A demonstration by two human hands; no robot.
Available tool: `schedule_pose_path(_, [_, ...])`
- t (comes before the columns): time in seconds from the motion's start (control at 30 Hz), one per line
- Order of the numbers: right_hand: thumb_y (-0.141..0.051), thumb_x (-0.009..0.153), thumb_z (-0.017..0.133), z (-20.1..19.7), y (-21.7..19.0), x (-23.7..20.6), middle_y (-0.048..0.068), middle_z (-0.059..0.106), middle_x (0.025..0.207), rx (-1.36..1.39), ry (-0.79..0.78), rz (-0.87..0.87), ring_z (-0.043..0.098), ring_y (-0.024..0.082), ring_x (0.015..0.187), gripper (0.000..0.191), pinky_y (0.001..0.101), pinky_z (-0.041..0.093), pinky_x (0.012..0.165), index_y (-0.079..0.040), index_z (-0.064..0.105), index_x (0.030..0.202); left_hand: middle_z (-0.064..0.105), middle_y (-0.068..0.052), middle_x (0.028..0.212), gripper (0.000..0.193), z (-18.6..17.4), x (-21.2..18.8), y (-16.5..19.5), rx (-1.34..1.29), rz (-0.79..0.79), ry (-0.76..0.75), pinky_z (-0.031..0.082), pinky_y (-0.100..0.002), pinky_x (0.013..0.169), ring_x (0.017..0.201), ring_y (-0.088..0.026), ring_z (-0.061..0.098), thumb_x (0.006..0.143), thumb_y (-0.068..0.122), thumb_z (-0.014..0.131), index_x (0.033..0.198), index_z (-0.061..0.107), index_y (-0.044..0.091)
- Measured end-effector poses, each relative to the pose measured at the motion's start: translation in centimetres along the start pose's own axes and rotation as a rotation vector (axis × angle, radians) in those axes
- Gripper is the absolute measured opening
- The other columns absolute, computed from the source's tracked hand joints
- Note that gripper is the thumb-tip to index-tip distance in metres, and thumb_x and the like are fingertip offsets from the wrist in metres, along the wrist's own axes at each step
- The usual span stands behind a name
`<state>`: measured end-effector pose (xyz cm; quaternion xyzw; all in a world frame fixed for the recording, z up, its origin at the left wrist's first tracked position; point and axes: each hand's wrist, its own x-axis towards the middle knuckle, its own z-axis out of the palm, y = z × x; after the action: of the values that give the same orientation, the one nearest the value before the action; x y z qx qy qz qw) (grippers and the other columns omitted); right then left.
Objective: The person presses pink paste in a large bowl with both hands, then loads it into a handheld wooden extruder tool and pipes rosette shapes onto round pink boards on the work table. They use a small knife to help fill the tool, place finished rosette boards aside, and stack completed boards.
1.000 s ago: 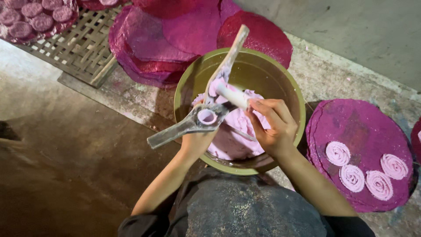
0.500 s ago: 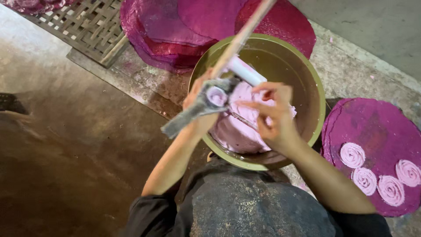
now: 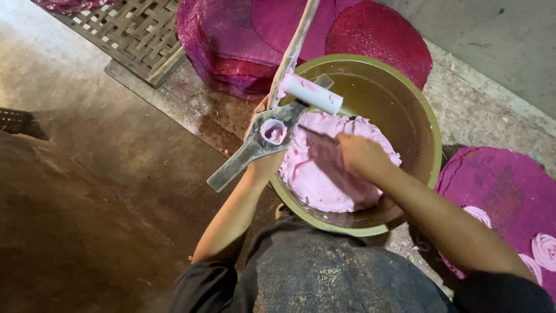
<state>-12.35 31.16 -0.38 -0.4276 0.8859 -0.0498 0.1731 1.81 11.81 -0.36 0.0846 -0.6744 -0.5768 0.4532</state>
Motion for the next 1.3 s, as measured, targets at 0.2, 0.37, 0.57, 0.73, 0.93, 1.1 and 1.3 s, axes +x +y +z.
schedule_pose_path(0.2, [-0.012, 0.092, 0.061, 1.1, -1.7, 0.1, 0.022, 0.073, 0.097, 0.177, -0.005, -0.257, 0.073, 0.037, 0.086, 0.026, 0.0454, 0.057, 0.078, -0.007, 0.068, 0.116, 0.070, -0.010, 0.126, 0.048, -0.1, 0.1, 0.5, 0.085, 0.048, 0.036, 0.056, -0.029, 0.100, 0.112, -0.014, 0.069, 0.093, 0.005, 0.081, 0.135, 0.059, -0.002])
schedule_pose_path(0.37, [-0.010, 0.076, 0.069, 0.6, -3.9, -7.6, 0.025, 0.072, 0.094, 0.296, -0.165, -0.156, 0.072, 0.036, 0.077, 0.072, 0.0440, 0.057, 0.074, -0.015, 0.055, 0.146, 0.072, -0.009, 0.119, 0.054, -0.4, 0.0, 0.9, 0.168, 0.014, 0.011, 0.056, -0.026, 0.093, 0.103, -0.013, 0.070, 0.089, 0.005, 0.083, 0.137, 0.060, 0.001])
schedule_pose_path(0.57, [-0.018, 0.094, 0.064, -0.3, -0.6, -12.5, 0.022, 0.075, 0.091, 0.418, -0.277, -0.249, 0.075, 0.028, 0.075, 0.031, 0.0379, 0.058, 0.074, -0.006, 0.070, 0.122, 0.072, -0.008, 0.120, 0.058, -0.5, -0.1, 1.1, 0.211, -0.009, -0.036, 0.057, -0.028, 0.093, 0.104, -0.015, 0.071, 0.089, 0.008, 0.083, 0.141, 0.057, 0.003])
schedule_pose_path(0.73, [-0.023, 0.094, 0.061, -4.6, 6.6, -13.8, 0.005, 0.078, 0.078, 0.656, -0.427, 0.017, 0.064, 0.015, 0.065, 0.030, 0.0316, 0.053, 0.058, -0.005, 0.078, 0.113, 0.067, -0.016, 0.133, 0.059, -0.6, 0.2, 0.7, 0.671, 0.292, -0.220, 0.057, -0.033, 0.082, 0.105, -0.025, 0.069, 0.079, 0.020, 0.089, 0.130, 0.061, 0.007])
schedule_pose_path(0.93, [-0.028, 0.101, 0.058, -11.9, 5.0, -9.6, 0.004, 0.066, 0.069, 0.480, -0.429, -0.094, 0.054, 0.013, 0.064, 0.034, 0.0324, 0.049, 0.056, -0.009, 0.078, 0.121, 0.069, -0.005, 0.112, 0.070, 1.6, -2.1, 0.9, 0.502, 0.004, -0.591, 0.062, -0.032, 0.081, 0.096, -0.017, 0.071, 0.082, 0.034, 0.080, 0.145, 0.058, 0.014])
schedule_pose_path(1.1, [-0.022, 0.091, 0.059, -10.2, -4.1, -10.7, 0.010, 0.071, 0.090, -0.507, -0.200, -0.196, 0.072, 0.028, 0.083, 0.028, 0.0421, 0.057, 0.068, -0.015, 0.063, 0.117, 0.071, -0.009, 0.121, 0.060, 3.9, -3.1, 1.7, 0.487, -0.069, -0.764, 0.057, -0.042, 0.090, 0.105, -0.026, 0.070, 0.080, 0.036, 0.081, 0.131, 0.062, 0.012])
schedule_pose_path(1.3, [-0.014, 0.094, 0.053, -19.6, -5.8, -16.7, -0.002, 0.066, 0.105, -0.519, -0.213, 0.132, 0.075, 0.020, 0.082, 0.043, 0.0387, 0.060, 0.058, -0.027, 0.056, 0.134, 0.070, -0.013, 0.126, 0.055, 1.4, 0.1, 3.6, 0.484, 0.008, -0.670, 0.054, -0.043, 0.096, 0.113, -0.032, 0.068, 0.087, 0.041, 0.075, 0.134, 0.063, 0.014])
